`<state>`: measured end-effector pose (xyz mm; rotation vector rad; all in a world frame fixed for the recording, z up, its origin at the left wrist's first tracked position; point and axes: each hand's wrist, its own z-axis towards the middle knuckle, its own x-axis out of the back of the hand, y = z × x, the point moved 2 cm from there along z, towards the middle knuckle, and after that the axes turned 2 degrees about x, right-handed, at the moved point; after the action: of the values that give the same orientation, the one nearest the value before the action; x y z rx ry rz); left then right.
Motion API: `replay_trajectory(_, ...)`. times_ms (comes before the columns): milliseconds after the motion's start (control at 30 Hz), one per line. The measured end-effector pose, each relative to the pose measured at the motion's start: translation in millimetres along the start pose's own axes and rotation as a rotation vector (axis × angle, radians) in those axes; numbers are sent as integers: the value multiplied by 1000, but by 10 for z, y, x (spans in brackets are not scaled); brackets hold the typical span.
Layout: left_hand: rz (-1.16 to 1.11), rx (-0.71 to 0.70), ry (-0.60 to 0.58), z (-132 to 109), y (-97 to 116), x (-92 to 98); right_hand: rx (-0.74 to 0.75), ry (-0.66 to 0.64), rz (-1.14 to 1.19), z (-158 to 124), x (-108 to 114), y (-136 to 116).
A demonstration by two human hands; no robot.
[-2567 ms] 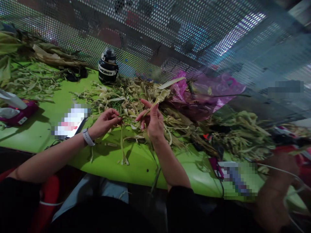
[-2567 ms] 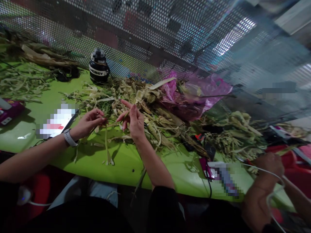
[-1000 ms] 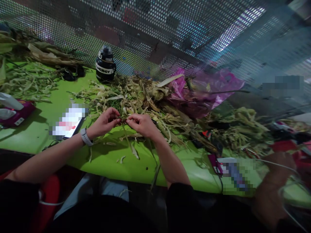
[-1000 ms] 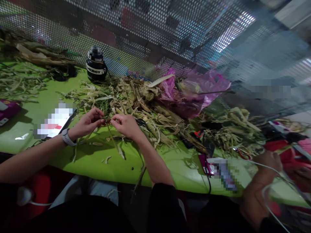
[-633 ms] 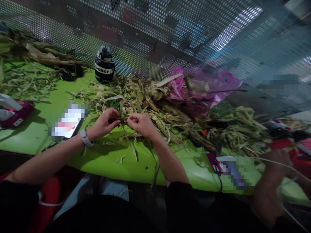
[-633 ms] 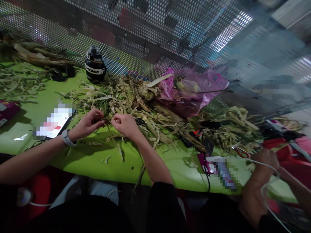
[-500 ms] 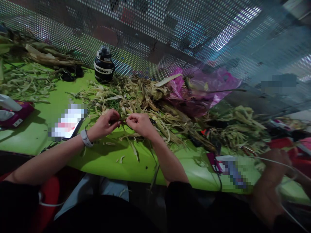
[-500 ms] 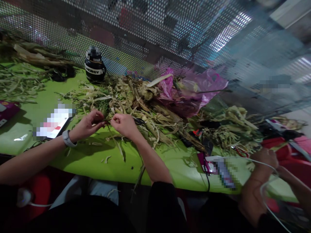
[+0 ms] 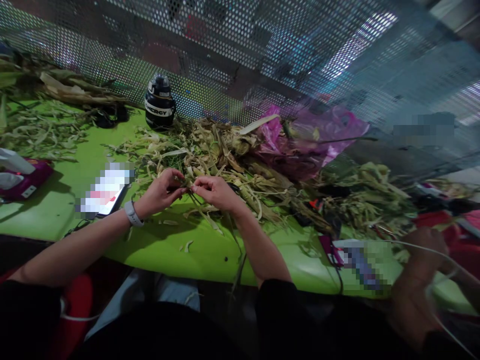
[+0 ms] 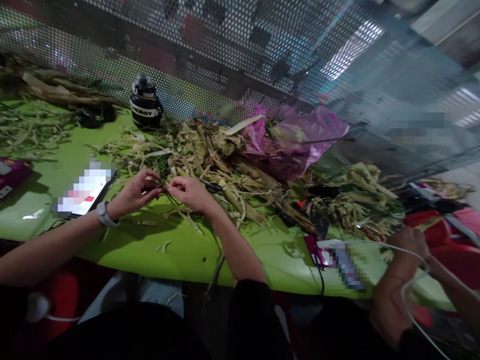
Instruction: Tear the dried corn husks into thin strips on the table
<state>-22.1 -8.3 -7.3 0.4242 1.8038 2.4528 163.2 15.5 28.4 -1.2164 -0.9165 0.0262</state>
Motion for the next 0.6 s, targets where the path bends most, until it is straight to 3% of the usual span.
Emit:
replay_trajectory(433,53,-11,-71,15,0,9,61,-41,-36,31,42,37)
replay_trajectory(600,50,22,-90,8,21,-2,22,133,-13,46,21,35)
